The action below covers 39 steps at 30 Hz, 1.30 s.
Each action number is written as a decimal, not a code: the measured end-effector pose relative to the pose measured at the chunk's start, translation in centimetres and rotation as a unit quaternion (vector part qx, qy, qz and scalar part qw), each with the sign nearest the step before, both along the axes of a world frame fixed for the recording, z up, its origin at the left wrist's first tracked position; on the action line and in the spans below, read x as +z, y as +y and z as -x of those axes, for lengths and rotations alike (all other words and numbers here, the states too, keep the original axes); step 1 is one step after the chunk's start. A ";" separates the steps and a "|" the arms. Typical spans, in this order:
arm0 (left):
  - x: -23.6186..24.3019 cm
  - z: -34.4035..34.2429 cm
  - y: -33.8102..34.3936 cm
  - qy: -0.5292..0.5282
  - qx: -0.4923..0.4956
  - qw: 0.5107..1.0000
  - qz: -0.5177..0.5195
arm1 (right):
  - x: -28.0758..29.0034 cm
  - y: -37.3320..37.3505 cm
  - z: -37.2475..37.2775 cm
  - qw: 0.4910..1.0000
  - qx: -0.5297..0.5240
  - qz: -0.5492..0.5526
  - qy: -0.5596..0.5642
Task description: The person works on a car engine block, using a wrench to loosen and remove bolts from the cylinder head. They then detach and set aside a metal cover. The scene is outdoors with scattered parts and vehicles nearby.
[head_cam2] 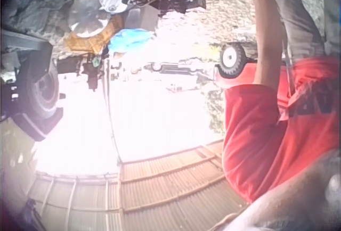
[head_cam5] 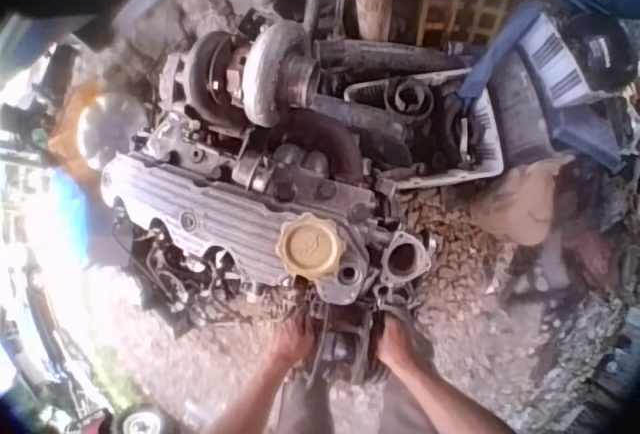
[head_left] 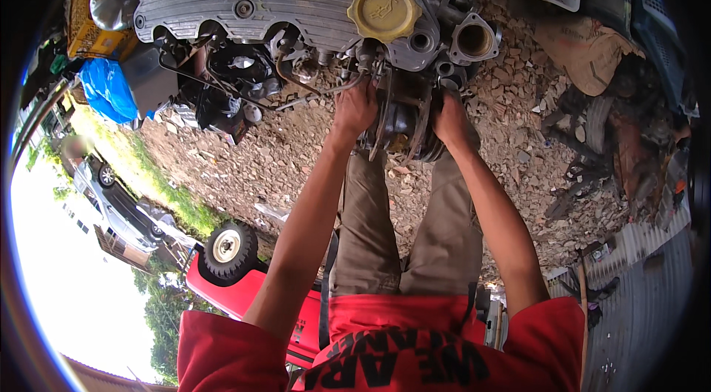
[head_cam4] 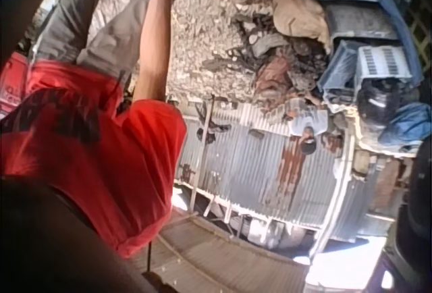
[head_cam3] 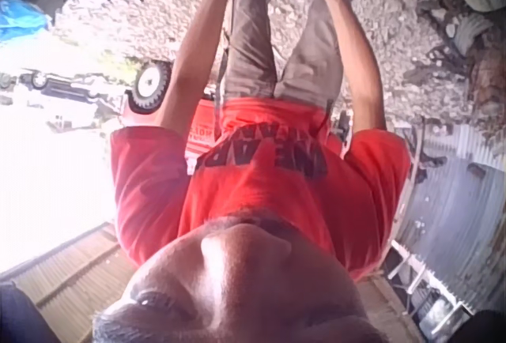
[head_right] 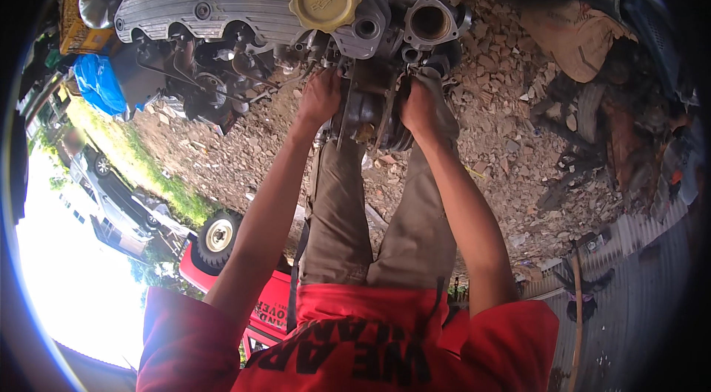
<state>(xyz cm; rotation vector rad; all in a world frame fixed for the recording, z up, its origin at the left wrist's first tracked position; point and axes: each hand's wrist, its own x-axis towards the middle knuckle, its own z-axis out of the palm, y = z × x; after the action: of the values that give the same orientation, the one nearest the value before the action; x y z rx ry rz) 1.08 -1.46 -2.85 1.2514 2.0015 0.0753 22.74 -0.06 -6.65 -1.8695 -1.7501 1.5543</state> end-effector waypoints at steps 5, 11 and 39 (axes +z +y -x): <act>1.1 -0.6 -0.2 0.081 -0.029 0.994 -0.064 | -0.2 -0.2 -0.2 1.000 0.018 -0.009 -0.020; 2.5 -1.0 0.3 0.079 -0.010 0.996 -0.040 | 0.4 -0.1 0.0 1.000 0.016 -0.014 -0.020; 1.1 1.7 -3.4 0.022 0.000 0.950 -0.312 | -0.9 0.4 -1.9 0.989 -0.143 -0.001 -0.028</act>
<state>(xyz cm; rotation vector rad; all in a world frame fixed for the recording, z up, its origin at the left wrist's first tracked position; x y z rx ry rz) -0.58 -4.89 -1.77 1.6429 2.0884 0.7362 24.67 0.34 -7.56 -2.0726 -1.4220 1.4043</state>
